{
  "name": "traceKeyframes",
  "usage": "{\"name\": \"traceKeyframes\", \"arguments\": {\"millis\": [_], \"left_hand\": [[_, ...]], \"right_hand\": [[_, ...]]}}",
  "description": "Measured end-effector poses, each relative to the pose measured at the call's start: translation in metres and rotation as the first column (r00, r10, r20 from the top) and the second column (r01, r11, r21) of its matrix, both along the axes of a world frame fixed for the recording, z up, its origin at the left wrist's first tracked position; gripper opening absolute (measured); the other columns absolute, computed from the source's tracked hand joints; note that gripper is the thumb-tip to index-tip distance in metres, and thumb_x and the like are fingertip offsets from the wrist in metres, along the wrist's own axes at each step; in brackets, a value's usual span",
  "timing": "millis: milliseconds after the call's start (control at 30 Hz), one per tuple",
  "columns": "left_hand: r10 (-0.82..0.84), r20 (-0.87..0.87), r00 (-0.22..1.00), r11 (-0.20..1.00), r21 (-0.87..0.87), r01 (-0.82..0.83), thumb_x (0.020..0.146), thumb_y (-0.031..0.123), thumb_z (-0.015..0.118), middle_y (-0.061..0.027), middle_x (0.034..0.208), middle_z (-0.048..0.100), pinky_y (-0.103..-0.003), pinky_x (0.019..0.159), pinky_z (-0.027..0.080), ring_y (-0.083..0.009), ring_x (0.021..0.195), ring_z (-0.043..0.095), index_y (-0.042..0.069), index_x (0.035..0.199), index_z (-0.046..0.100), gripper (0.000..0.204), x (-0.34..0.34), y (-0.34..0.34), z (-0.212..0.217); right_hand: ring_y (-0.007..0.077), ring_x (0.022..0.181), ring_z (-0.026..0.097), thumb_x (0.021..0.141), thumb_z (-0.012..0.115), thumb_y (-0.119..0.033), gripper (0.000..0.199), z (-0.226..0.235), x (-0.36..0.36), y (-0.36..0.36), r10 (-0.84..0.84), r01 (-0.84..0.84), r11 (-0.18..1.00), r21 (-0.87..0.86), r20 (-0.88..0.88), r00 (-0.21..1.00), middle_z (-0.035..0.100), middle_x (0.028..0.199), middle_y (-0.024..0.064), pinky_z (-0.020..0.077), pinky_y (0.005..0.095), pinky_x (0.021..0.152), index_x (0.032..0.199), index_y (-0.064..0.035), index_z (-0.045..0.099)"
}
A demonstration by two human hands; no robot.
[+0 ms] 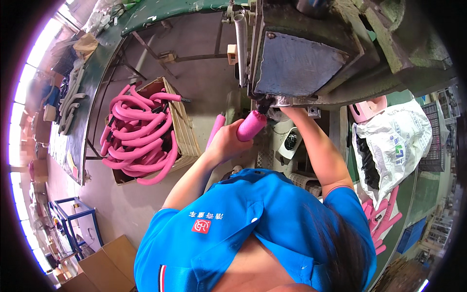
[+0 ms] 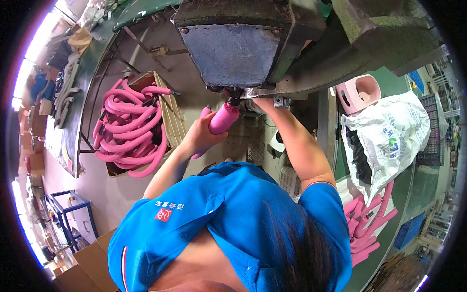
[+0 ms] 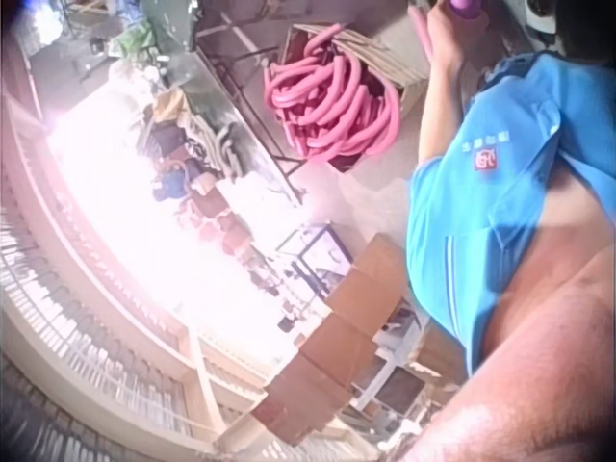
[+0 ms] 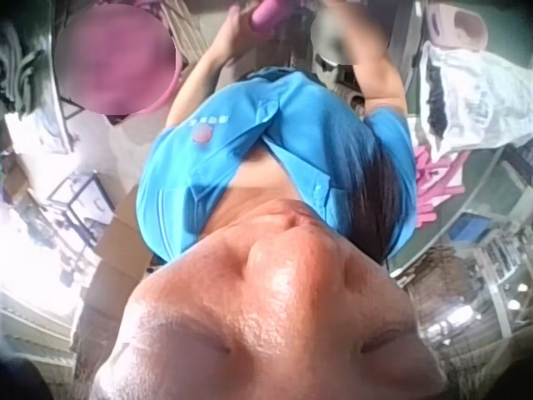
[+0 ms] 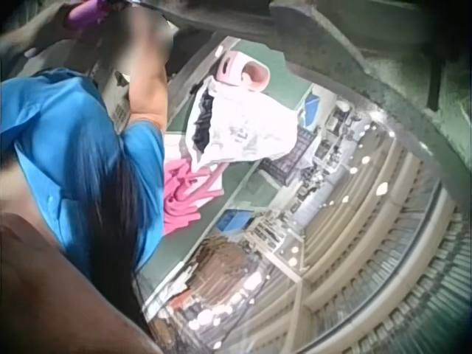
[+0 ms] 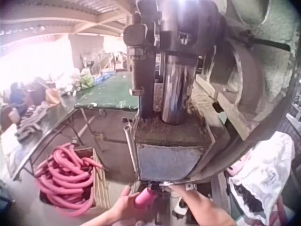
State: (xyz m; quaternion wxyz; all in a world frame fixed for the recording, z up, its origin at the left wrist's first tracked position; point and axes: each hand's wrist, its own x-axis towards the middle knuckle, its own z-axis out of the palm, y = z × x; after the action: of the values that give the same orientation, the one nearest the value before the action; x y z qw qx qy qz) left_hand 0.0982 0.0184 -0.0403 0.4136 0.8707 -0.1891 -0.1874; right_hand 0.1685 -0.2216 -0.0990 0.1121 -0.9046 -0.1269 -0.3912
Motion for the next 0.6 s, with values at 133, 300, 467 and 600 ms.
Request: {"name": "traceKeyframes", "arguments": {"millis": [133, 300, 467, 600], "left_hand": [[0.002, -0.39, 0.921, 1.0, 0.024, 0.008, 0.069, 0.025, 0.065, -0.0181, 0.085, 0.065, -0.04, 0.073, 0.049, -0.0315, 0.08, 0.064, 0.008, 0.107, 0.058, 0.043, 0.009, 0.0, 0.008], [-0.016, -0.198, 0.98, 0.997, 0.067, 0.03, 0.067, 0.026, 0.065, -0.0167, 0.088, 0.066, -0.04, 0.075, 0.049, -0.0317, 0.084, 0.064, 0.009, 0.108, 0.059, 0.045, 0.014, 0.0, -0.01], [-0.063, -0.182, 0.981, 0.991, 0.105, 0.083, 0.066, 0.025, 0.065, -0.0158, 0.086, 0.066, -0.039, 0.072, 0.05, -0.0289, 0.081, 0.065, 0.008, 0.108, 0.059, 0.045, 0.023, 0.009, -0.012], [-0.092, -0.305, 0.948, 0.991, 0.069, 0.118, 0.067, 0.022, 0.068, -0.0122, 0.08, 0.065, -0.034, 0.065, 0.051, -0.0207, 0.073, 0.064, 0.005, 0.105, 0.058, 0.042, 0.026, 0.008, -0.002]], "right_hand": [[0.0375, 0.107, 0.052, 0.087, 0.051, -0.031, 0.039, -0.016, 0.004, 0.0, 0.048, 0.06, 0.975, 0.216, -0.464, 0.885, 0.058, 0.115, 0.0184, 0.041, 0.0465, 0.088, 0.115, -0.0033, 0.055], [0.0285, 0.076, 0.056, 0.091, 0.046, -0.03, 0.028, -0.076, 0.015, -0.021, 0.28, 0.147, 0.74, 0.656, -0.501, 0.819, 0.06, 0.088, 0.0135, 0.0441, 0.0397, 0.062, 0.094, -0.0049, 0.057], [0.0083, 0.044, 0.03, 0.091, 0.042, -0.022, 0.024, -0.048, -0.022, -0.033, 0.649, 0.464, -0.531, 0.709, -0.012, 0.761, 0.036, 0.056, -0.0023, 0.024, 0.0243, 0.04, 0.07, -0.0123, 0.041], [0.0112, 0.046, 0.036, 0.091, 0.044, -0.018, 0.024, -0.108, -0.081, -0.052, 0.297, 0.295, -0.842, 0.453, -0.068, 0.952, 0.04, 0.056, 0.0013, 0.0307, 0.0235, 0.042, 0.068, -0.0101, 0.044]]}}
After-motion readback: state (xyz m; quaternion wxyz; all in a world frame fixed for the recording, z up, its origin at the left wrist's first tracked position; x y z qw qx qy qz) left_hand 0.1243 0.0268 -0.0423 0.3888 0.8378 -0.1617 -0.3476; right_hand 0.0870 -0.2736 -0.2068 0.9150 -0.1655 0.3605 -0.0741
